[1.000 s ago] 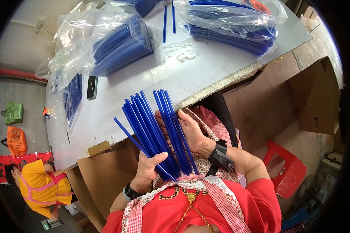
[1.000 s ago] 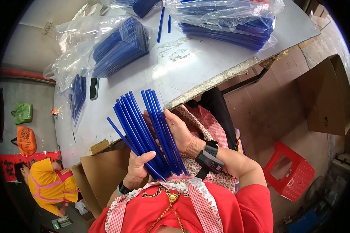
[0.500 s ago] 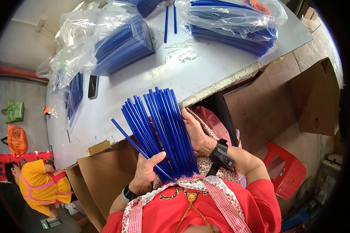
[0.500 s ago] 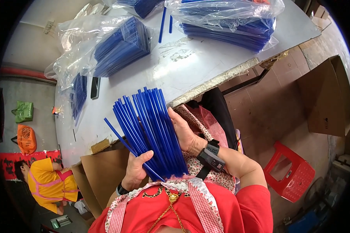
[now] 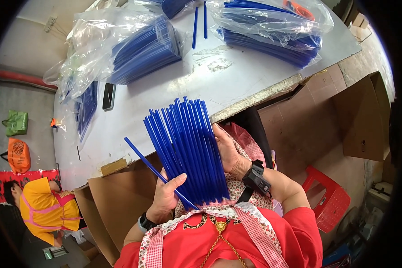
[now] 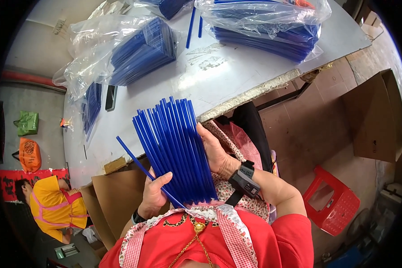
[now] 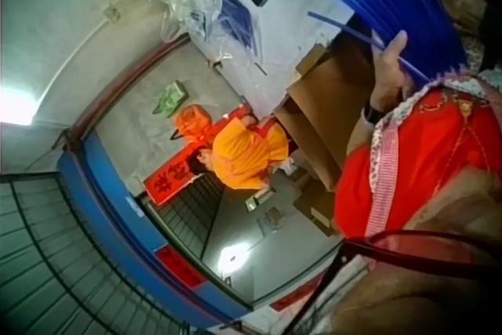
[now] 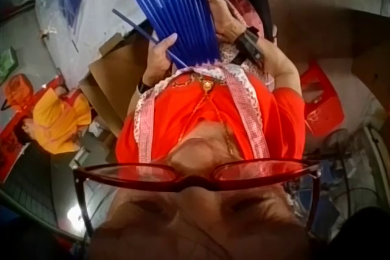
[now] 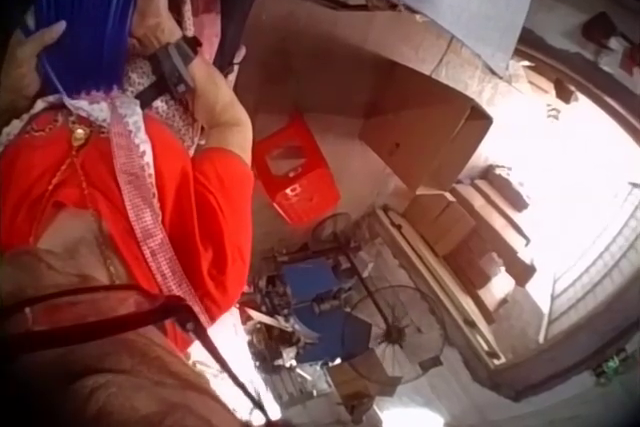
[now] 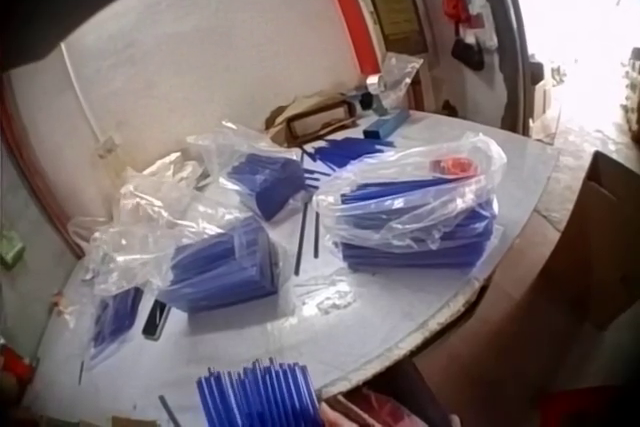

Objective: The person gathers blue straws by hand, aligns them into a bundle, and places the bundle into a plastic bag. They then repeat this process, organizing more straws into bundles and placing them into bags on the table.

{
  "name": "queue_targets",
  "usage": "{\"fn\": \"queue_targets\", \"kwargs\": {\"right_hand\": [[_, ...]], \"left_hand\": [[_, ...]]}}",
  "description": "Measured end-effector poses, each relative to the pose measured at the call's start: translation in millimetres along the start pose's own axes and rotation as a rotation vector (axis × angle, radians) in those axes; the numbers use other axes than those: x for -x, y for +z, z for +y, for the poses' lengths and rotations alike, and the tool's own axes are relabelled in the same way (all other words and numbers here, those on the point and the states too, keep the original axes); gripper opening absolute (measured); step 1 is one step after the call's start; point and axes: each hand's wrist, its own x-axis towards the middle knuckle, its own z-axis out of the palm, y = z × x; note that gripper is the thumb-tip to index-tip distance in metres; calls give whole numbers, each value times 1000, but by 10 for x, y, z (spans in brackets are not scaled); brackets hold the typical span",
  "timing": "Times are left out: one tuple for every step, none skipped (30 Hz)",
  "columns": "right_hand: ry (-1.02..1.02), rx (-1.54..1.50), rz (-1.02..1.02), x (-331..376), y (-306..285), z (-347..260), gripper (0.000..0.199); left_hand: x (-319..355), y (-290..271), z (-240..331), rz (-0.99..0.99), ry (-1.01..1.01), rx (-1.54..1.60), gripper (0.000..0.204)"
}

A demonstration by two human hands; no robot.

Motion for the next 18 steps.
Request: {"fn": "queue_targets", "kwargs": {"right_hand": [[-2, -9, -11, 0, 1, 0, 64], [-4, -19, -22, 1, 2, 1, 63], [-3, -18, -22, 2, -2, 4, 63], [-8, -18, -35, 1, -9, 8, 63], [-13, -19, -48, 0, -16, 11, 62], [-18, -20, -60, -1, -22, 13, 62], [-17, -19, -61, -1, -24, 13, 62], [-13, -30, -74, -1, -26, 12, 61], [-8, -40, -87, -3, -28, 11, 61], [-4, -51, -100, -4, -29, 11, 61], [-3, -50, -101, -7, -31, 14, 61], [-1, -55, -105, -8, -32, 15, 60], [2, -61, -109, -10, -33, 18, 60], [4, -66, -114, -12, -37, 20, 60], [5, -65, -114, -15, -45, 25, 60], [2, -63, -110, -19, -58, 32, 60], [-1, -61, -108, -24, -63, 37, 60], [-4, -60, -105, -26, -56, 36, 60]], "left_hand": [[-2, 1, 1, -6, 10, -2, 49], [-4, 1, 1, -12, 19, -4, 49], [-3, -1, 0, -17, 28, -7, 49], [-1, -5, -3, -17, 29, -5, 49], [1, -9, -7, -11, 38, -15, 49], [2, -13, -9, -5, 48, -26, 49], [4, -16, -10, 0, 58, -36, 49], [7, -19, -7, 1, 58, -35, 49], [10, -22, -1, 2, 55, -28, 49], [12, -25, 6, 2, 52, -21, 49], [14, -29, 11, 3, 49, -14, 48], [14, -33, 14, 3, 50, -13, 48], [13, -38, 16, 3, 36, -3, 48], [12, -42, 18, 2, 23, 7, 47], [12, -45, 19, 1, 9, 16, 46], [13, -46, 20, 1, 10, 17, 46], [14, -48, 21, 0, 8, 25, 46], [15, -50, 23, -1, 6, 33, 46]]}}
